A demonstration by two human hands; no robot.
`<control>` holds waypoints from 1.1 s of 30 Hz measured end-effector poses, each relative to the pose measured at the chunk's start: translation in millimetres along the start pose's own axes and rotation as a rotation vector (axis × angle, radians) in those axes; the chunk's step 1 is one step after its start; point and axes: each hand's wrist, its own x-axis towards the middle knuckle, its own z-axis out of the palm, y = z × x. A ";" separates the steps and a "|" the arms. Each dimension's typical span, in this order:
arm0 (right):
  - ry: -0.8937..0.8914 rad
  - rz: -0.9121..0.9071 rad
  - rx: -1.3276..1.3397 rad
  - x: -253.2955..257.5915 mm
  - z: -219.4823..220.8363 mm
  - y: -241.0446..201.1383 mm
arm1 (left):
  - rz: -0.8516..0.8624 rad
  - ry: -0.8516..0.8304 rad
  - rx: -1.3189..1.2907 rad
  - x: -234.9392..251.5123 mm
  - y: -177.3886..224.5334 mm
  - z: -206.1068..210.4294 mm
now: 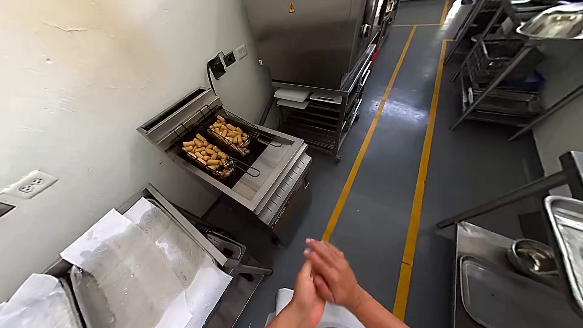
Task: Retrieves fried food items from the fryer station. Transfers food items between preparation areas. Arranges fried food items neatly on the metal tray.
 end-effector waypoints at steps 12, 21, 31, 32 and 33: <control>-0.416 0.925 0.305 75.4 -3.2 195.8 | 0.207 0.306 0.241 124.4 171.5 -103.3; -0.387 0.750 0.515 342.6 71.7 264.6 | 0.184 0.486 0.011 239.5 269.4 -115.0; -0.890 1.070 1.071 484.7 157.0 277.3 | 0.458 0.747 -0.250 294.7 328.2 -28.0; -0.882 1.068 1.057 492.9 152.0 269.1 | 0.463 0.760 -0.240 292.1 337.0 -17.9; -0.886 1.052 1.042 503.9 144.8 260.4 | 0.469 0.770 -0.230 289.3 346.0 -8.9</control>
